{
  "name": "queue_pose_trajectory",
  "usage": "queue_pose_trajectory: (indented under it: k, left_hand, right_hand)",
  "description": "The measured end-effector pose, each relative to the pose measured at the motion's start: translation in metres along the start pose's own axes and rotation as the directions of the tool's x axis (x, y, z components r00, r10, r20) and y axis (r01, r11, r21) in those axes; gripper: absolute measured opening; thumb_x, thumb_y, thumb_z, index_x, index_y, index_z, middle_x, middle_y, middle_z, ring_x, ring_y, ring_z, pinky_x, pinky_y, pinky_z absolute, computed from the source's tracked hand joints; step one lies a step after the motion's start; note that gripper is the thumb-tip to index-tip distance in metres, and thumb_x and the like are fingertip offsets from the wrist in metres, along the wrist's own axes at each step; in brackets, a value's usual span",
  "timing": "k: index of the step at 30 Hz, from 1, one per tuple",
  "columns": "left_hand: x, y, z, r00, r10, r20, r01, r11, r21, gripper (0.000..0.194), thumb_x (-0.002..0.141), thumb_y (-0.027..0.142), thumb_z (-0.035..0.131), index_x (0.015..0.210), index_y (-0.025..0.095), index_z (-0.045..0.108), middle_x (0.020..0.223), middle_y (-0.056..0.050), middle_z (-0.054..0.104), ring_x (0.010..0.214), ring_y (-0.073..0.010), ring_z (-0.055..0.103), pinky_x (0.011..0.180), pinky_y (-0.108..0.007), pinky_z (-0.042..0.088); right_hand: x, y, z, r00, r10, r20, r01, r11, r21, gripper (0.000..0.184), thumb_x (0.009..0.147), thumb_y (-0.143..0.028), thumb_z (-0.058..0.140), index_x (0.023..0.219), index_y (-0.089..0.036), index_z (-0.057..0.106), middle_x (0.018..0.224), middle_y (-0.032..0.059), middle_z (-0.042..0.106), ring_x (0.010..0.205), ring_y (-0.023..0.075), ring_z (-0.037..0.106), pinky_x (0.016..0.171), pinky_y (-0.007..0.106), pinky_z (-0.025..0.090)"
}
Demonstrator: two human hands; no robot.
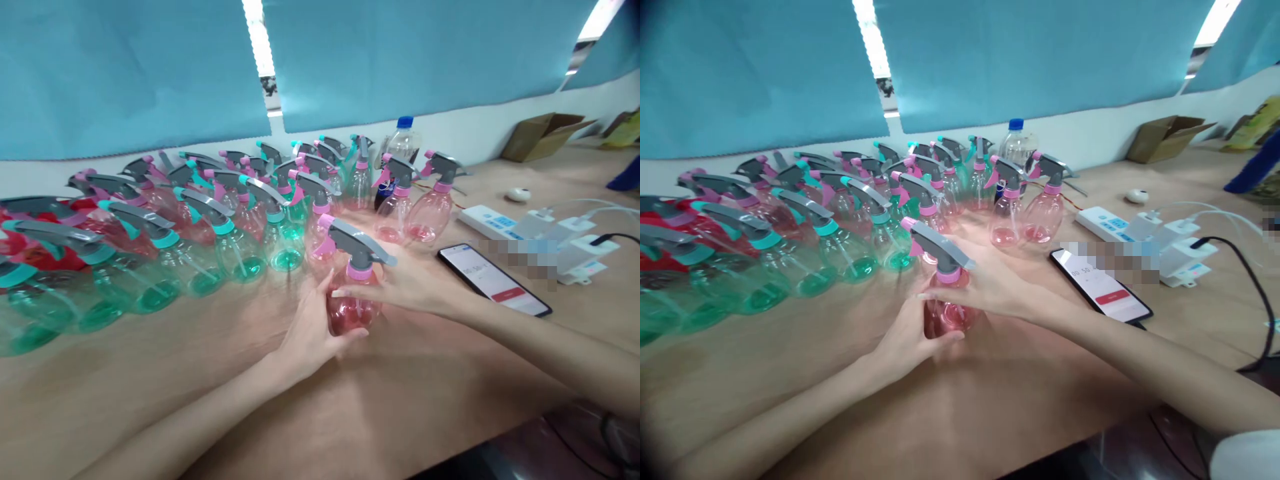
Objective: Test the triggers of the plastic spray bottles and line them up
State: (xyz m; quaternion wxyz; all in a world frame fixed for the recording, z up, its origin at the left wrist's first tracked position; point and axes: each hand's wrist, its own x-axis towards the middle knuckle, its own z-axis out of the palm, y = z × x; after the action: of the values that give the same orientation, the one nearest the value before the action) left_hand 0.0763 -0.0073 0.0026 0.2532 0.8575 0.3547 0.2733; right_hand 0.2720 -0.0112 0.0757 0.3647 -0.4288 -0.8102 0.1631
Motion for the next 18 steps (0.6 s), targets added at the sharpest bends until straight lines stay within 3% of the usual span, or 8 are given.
queue_pose_trajectory:
  k: [3,9,14,18]
  left_hand:
    - [0.007,0.000,0.010,1.000,0.018,-0.014,-0.018,0.999,0.030,0.089,0.081,0.050,0.069,0.148,0.019,0.020,0.141,-0.018,0.044,0.131,-0.0368,0.040,0.105,-0.057,0.035]
    - [0.032,0.007,0.026,1.000,0.001,0.011,-0.001,1.000,0.031,0.098,0.077,0.049,0.074,0.149,0.015,0.016,0.135,-0.019,0.051,0.125,-0.0357,0.049,0.101,-0.054,0.041]
    - [0.048,0.004,0.030,0.997,0.009,0.076,-0.015,0.997,0.072,0.088,0.085,0.040,0.067,0.151,0.017,0.013,0.148,-0.020,0.037,0.135,-0.0335,0.038,0.106,-0.053,0.035]
    - [0.047,-0.005,0.024,0.993,-0.006,0.120,-0.015,0.985,0.173,0.073,0.091,0.033,0.058,0.149,0.011,0.019,0.145,-0.021,0.041,0.135,-0.0312,0.038,0.108,-0.051,0.033]
  right_hand:
    - [-0.015,0.013,-0.012,0.999,0.039,-0.027,-0.039,0.999,0.005,0.056,0.078,-0.049,0.069,0.128,-0.029,0.050,0.116,0.0060,0.061,0.105,0.0256,0.059,0.089,0.043,0.050]
    - [-0.034,0.037,-0.020,0.989,0.087,-0.116,-0.102,0.986,-0.129,0.055,0.079,-0.050,0.067,0.125,-0.026,0.051,0.108,0.0062,0.061,0.094,0.0235,0.060,0.081,0.041,0.051]
    - [-0.028,0.045,-0.030,0.976,0.136,-0.172,-0.171,0.963,-0.209,0.036,0.079,-0.048,0.067,0.102,-0.022,0.060,0.097,0.0060,0.063,0.087,0.0230,0.060,0.076,0.038,0.050]
    - [-0.014,0.056,-0.035,0.966,0.185,-0.182,-0.218,0.958,-0.186,0.036,0.079,-0.050,0.067,0.099,-0.019,0.061,0.097,0.0070,0.066,0.088,0.0239,0.061,0.078,0.039,0.049]
